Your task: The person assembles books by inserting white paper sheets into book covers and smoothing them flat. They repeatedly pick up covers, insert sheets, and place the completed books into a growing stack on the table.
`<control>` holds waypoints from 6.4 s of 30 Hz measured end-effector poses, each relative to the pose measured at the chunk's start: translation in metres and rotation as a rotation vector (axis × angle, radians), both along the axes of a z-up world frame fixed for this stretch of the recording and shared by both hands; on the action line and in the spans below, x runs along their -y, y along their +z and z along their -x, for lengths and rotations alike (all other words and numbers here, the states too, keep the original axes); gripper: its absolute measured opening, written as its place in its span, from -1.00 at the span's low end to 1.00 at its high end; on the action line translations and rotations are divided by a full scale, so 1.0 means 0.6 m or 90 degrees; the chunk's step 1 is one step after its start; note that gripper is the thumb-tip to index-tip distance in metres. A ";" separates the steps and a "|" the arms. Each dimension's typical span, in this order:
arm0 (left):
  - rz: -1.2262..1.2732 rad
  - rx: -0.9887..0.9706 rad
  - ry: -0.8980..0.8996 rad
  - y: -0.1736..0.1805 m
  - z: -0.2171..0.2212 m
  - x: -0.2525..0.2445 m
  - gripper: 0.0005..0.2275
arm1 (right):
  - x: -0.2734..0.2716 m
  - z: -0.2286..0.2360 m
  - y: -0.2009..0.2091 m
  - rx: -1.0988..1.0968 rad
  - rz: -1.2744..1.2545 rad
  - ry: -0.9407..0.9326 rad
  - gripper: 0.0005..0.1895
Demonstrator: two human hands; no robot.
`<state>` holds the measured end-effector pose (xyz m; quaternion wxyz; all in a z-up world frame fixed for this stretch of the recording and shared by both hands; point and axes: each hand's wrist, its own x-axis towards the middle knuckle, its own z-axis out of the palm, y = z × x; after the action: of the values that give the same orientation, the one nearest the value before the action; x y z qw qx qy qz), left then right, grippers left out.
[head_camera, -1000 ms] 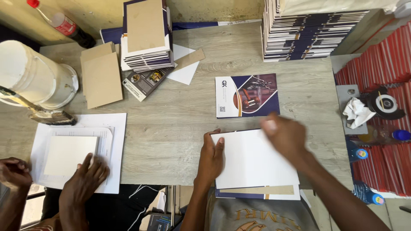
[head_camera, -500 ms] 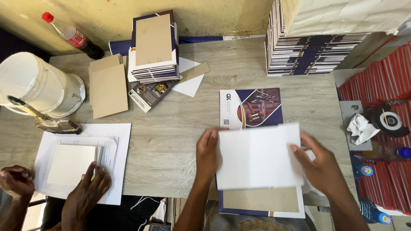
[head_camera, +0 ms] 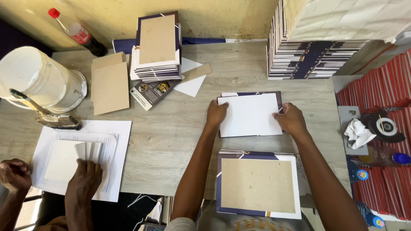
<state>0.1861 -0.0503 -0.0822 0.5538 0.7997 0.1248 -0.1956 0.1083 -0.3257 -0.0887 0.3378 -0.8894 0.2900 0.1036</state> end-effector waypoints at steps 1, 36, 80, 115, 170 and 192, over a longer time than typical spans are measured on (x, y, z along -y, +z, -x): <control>0.020 -0.025 0.003 -0.002 -0.002 0.006 -0.39 | 0.001 0.005 -0.003 0.003 -0.012 -0.006 -0.45; 0.075 0.441 -0.131 0.044 0.114 -0.066 -0.91 | 0.005 0.094 -0.029 0.439 -0.059 0.129 -0.77; -0.231 0.201 -0.018 -0.028 0.052 0.002 -0.61 | 0.021 -0.040 -0.010 0.157 -0.019 0.129 -0.56; -0.498 0.366 -0.363 -0.039 0.059 -0.011 -0.34 | 0.060 0.231 -0.007 0.265 0.196 0.331 -0.26; -0.669 0.172 0.248 -0.016 0.017 -0.343 -0.86 | 0.046 0.223 -0.034 0.442 -0.001 0.105 -0.75; 0.014 0.661 -0.325 0.326 0.280 -0.142 -0.89 | -0.141 0.273 0.293 0.700 -0.058 0.396 -0.48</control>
<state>0.0184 0.0348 0.1136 0.4861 0.7897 -0.3622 0.0941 -0.0554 -0.2411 0.0871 0.4289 -0.8402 -0.2024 -0.2628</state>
